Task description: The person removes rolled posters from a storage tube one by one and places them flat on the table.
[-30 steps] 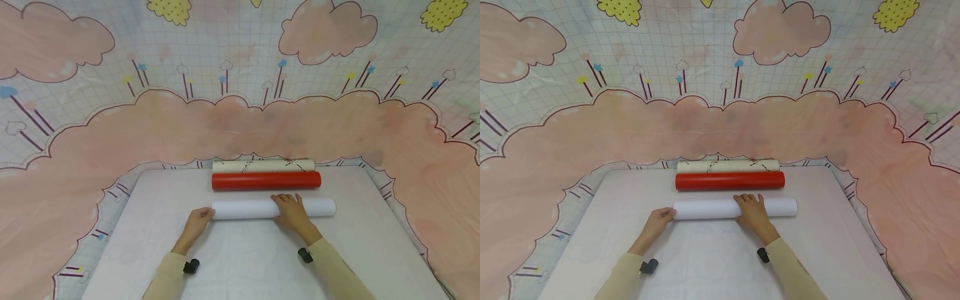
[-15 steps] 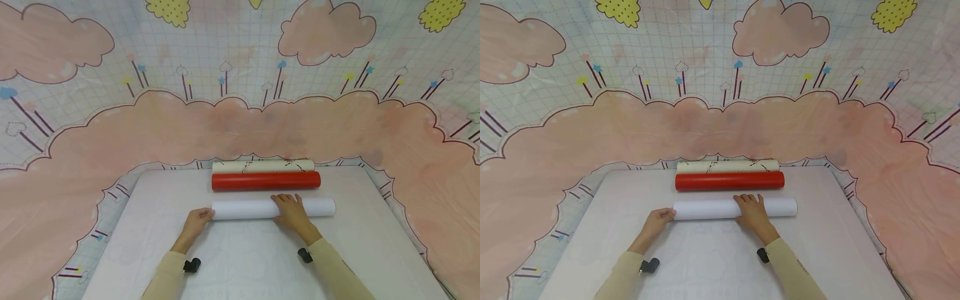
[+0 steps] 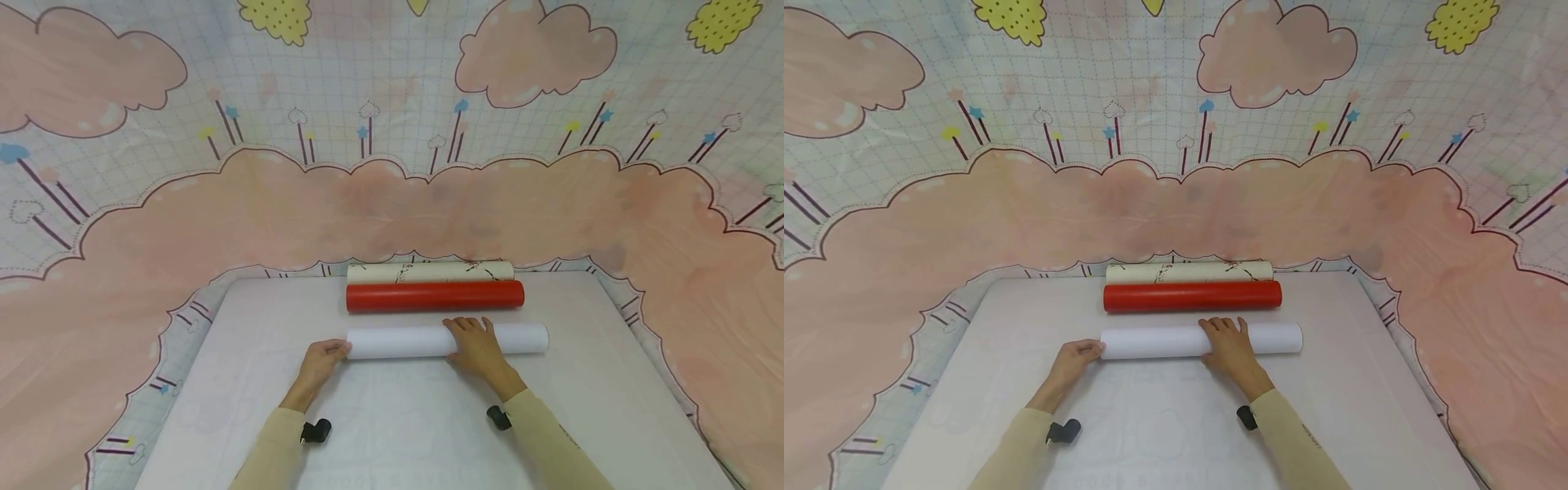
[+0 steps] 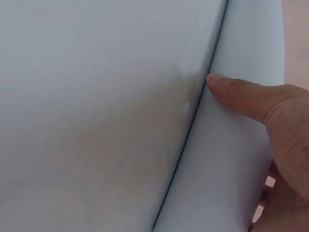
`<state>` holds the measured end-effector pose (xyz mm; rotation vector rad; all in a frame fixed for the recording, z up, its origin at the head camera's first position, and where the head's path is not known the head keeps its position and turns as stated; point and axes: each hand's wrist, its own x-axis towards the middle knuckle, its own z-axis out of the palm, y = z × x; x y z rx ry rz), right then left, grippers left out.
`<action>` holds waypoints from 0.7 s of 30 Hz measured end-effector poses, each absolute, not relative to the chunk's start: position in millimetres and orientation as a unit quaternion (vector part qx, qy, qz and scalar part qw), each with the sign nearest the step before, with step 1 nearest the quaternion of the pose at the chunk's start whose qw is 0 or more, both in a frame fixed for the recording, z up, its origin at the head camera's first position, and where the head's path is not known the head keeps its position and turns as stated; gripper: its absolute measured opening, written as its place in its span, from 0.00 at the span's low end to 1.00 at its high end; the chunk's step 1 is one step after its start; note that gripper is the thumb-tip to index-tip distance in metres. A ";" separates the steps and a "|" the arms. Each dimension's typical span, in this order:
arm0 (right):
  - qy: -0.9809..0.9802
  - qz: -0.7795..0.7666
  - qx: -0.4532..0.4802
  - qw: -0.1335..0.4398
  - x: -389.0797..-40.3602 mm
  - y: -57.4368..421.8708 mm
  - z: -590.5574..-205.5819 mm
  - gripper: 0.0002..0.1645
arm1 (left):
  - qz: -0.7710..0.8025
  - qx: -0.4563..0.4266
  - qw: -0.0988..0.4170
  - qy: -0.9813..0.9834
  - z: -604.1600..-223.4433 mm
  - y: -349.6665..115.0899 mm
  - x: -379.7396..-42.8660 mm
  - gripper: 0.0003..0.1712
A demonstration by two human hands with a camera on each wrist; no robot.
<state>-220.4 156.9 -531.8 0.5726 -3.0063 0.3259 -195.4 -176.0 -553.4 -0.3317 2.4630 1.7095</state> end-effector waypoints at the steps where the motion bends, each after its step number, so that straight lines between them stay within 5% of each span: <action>1: -0.977 0.105 0.185 0.031 -220.4 156.9 -532.0 0.46 | 0.568 -0.111 0.061 0.813 -553.4 -175.7 -195.4 0.18; 21: -0.976 0.104 0.189 0.042 -220.6 157.6 -536.4 0.47 | 0.614 -0.059 0.105 0.780 -563.6 -195.9 -199.3 0.16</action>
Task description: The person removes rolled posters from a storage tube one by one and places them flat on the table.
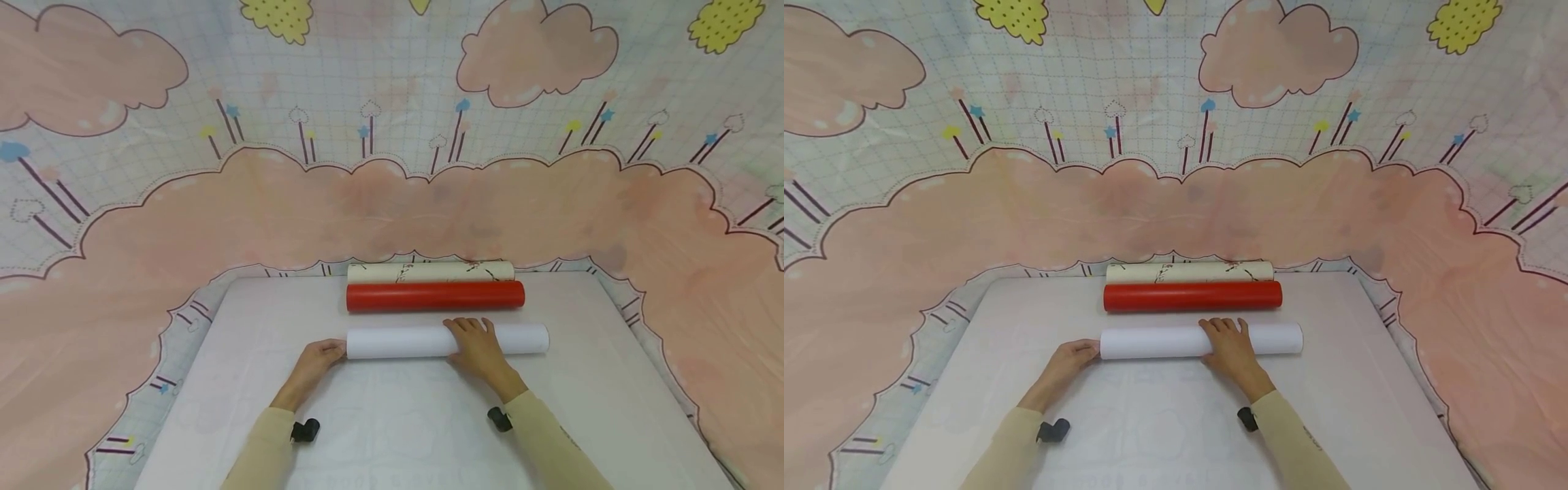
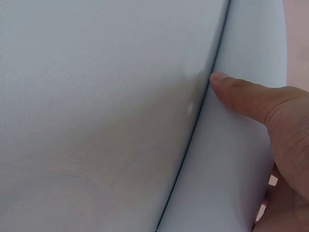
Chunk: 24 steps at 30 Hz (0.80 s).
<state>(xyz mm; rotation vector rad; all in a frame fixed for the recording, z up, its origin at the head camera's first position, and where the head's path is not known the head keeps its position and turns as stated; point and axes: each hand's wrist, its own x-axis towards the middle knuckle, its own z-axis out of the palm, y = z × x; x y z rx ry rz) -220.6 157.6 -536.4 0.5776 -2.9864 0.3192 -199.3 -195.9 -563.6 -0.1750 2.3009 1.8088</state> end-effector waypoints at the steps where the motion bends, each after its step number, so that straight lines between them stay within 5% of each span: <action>1: -0.976 0.105 0.188 0.040 -220.6 157.7 -536.4 0.47 | 0.615 -0.056 0.105 0.780 -563.5 -196.2 -199.8 0.16; 24: -0.976 0.092 0.193 0.034 -217.0 159.6 -535.1 0.47 | 0.603 0.016 0.155 0.782 -562.9 -203.4 -208.0 0.21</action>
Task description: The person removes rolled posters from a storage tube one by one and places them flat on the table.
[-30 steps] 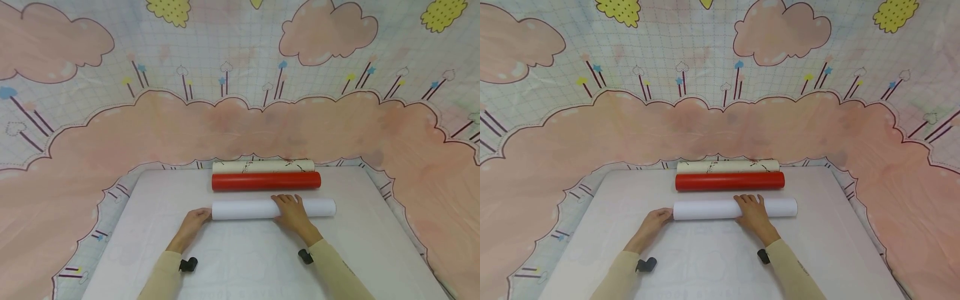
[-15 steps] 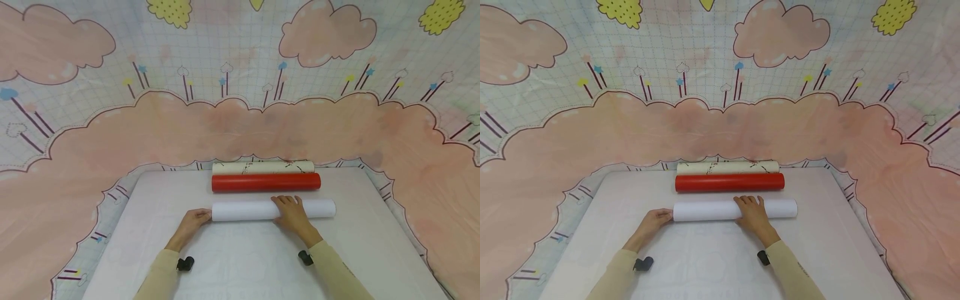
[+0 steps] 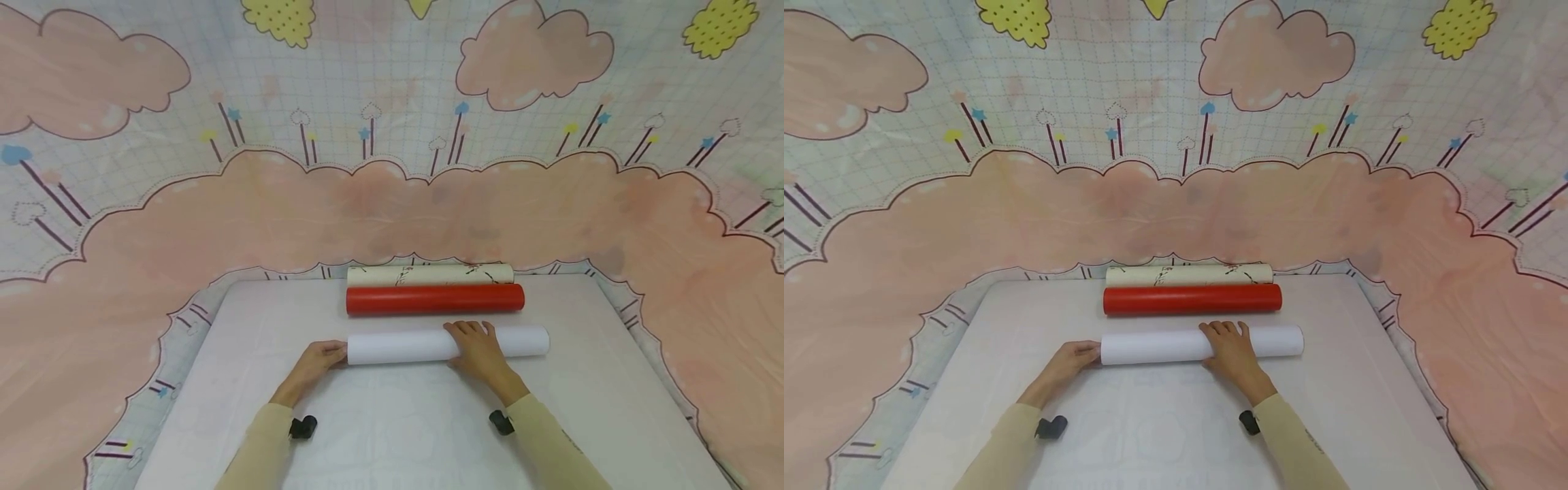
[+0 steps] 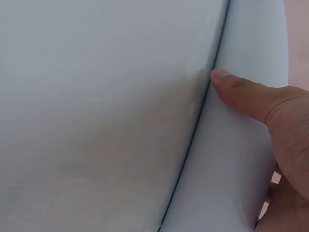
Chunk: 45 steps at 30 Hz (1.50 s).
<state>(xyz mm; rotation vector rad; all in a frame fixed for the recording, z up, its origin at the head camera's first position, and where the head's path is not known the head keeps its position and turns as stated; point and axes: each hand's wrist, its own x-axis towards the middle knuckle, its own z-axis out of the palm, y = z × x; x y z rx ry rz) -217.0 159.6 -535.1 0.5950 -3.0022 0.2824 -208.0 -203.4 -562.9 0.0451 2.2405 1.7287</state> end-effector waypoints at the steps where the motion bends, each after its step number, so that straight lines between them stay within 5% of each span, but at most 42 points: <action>1: -0.976 0.093 0.193 0.034 -216.8 160.0 -535.1 0.47 | 0.607 0.017 0.160 0.778 -562.5 -202.8 -208.2 0.22; 15: -0.977 0.091 0.190 0.028 -218.6 160.9 -534.6 0.47 | 0.649 0.064 0.254 0.714 -559.3 -204.4 -209.3 0.27; 27: -0.976 0.096 0.194 0.027 -218.8 161.9 -536.0 0.48 | 0.632 0.072 0.242 0.732 -558.2 -200.3 -206.0 0.36; 45: -0.977 0.098 0.188 0.029 -217.8 161.9 -537.8 0.48 | 0.630 0.026 0.200 0.750 -554.6 -205.3 -202.4 0.11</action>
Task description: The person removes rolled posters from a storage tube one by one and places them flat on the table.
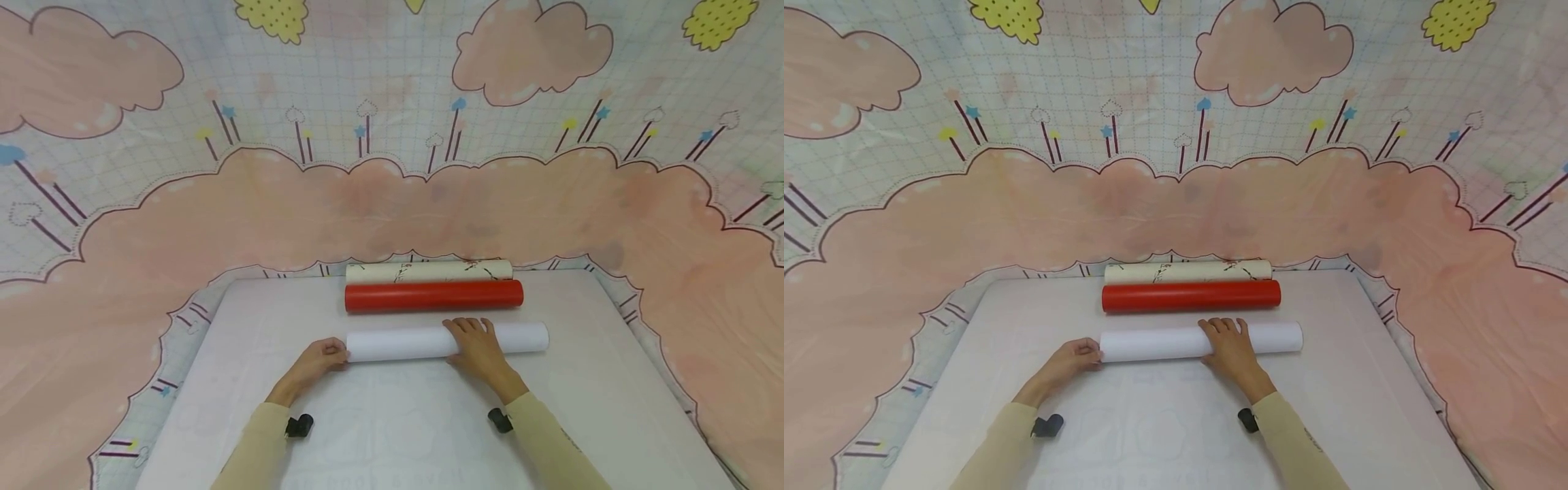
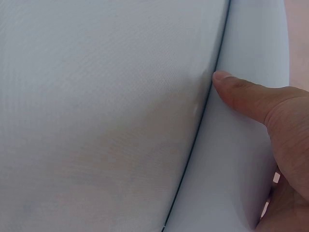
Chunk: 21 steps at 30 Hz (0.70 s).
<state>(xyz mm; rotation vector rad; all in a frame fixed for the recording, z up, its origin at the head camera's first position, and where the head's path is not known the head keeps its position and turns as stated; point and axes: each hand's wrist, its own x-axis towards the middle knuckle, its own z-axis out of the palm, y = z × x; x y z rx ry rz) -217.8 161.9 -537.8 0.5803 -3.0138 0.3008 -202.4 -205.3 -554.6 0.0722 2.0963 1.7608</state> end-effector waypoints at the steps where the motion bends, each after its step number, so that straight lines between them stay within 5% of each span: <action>1: -0.977 0.099 0.189 0.031 -217.7 161.9 -537.7 0.48 | 0.628 0.024 0.198 0.752 -554.6 -205.4 -202.1 0.10; 21: -0.979 0.095 0.180 0.025 -218.0 159.3 -535.8 0.48 | 0.612 0.011 0.188 0.768 -553.7 -203.9 -203.0 0.17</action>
